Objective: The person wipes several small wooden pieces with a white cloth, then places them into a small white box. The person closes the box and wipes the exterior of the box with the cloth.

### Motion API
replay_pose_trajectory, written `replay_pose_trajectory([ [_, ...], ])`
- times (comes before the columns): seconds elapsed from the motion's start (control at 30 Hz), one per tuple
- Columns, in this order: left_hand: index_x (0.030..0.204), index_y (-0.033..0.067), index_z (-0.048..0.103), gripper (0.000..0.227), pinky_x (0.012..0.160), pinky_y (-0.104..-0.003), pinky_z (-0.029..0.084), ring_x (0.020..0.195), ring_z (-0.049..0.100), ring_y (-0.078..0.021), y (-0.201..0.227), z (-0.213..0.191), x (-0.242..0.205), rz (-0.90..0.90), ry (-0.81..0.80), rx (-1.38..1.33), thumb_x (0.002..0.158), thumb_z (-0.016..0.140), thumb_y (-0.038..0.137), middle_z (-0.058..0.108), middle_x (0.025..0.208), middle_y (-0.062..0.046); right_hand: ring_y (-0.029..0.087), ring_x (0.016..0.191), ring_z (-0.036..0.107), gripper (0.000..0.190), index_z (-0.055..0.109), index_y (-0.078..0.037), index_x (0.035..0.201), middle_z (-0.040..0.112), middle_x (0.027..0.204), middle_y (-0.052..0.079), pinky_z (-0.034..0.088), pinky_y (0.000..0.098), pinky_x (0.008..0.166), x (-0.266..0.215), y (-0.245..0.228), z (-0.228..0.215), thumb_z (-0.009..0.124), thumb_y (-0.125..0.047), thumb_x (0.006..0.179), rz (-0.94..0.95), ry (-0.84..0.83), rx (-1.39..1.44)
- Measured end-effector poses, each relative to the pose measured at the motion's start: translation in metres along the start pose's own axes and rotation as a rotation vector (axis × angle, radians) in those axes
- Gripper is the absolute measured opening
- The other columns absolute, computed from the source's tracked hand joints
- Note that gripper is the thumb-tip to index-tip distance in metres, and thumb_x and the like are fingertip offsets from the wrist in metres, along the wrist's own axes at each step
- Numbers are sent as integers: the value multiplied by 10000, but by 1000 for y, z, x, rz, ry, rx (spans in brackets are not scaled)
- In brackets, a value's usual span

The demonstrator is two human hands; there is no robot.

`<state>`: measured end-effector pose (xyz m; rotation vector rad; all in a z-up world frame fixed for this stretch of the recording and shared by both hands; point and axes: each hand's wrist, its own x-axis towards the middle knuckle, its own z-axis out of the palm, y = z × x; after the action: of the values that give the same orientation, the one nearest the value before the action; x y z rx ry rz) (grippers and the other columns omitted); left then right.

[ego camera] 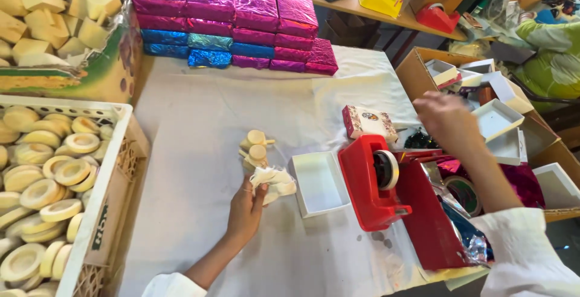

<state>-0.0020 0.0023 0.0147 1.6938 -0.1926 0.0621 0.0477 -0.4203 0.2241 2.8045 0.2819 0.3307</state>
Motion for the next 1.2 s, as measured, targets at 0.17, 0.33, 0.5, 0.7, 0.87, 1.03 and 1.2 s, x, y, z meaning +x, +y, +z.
replay_pose_trajectory([
  [0.17, 1299, 29, 531, 374, 662, -316, 652, 767, 710, -204, -8, 3, -2, 85, 10, -39, 1059, 486, 311, 703, 1001, -119, 209, 1103, 676, 223, 713, -97, 1253, 718, 1222, 56, 552, 389, 996, -14, -61, -69, 716, -72, 1031, 30, 539, 713],
  [0.33, 1272, 26, 537, 355, 659, -319, 623, 787, 722, -189, -3, 1, -6, 125, 29, -63, 1069, 487, 312, 718, 1007, -116, 241, 953, 682, 276, 725, -66, 1102, 743, 1068, 84, 545, 380, 837, -25, -199, -52, 793, -143, 845, -84, 437, 741],
  [0.5, 1280, 35, 539, 348, 655, -316, 600, 797, 715, -172, 1, -5, -6, 118, 88, -86, 1064, 491, 303, 721, 1037, -97, 292, 949, 678, 247, 740, -87, 1147, 746, 1057, 89, 538, 412, 831, -19, -203, -6, 699, -140, 909, -198, 405, 517],
  [0.7, 1291, 43, 541, 347, 659, -309, 596, 818, 714, -159, -1, -1, -3, 99, 80, -177, 1062, 487, 298, 733, 1058, -74, 322, 1030, 672, 394, 775, -183, 1179, 757, 1093, 102, 539, 428, 878, -18, -64, 2, 688, -38, 823, 207, 125, 121],
  [0.87, 1281, 43, 554, 347, 659, -310, 596, 810, 722, -158, -2, -1, -6, 64, 57, -129, 1059, 493, 302, 739, 1042, -75, 253, 991, 725, 392, 766, -114, 1132, 797, 1038, 68, 562, 360, 893, -23, 15, 32, 794, -92, 742, 138, -450, 438],
  [1.03, 1282, 45, 542, 348, 661, -304, 598, 815, 723, -148, -5, -2, -2, 44, 57, -145, 1048, 501, 300, 745, 1044, -69, 174, 918, 741, 272, 785, -105, 1123, 802, 1026, 57, 589, 347, 812, -46, 76, -36, 748, -100, 853, 403, -240, 722],
  [1.2, 1276, 47, 549, 331, 674, -304, 591, 816, 719, -145, -2, 1, -4, 4, 55, -152, 1056, 498, 289, 747, 1045, -66, 149, 965, 718, 240, 748, -62, 1209, 759, 1043, 79, 548, 299, 854, -102, 176, -19, 782, -147, 987, 423, 289, 455],
])
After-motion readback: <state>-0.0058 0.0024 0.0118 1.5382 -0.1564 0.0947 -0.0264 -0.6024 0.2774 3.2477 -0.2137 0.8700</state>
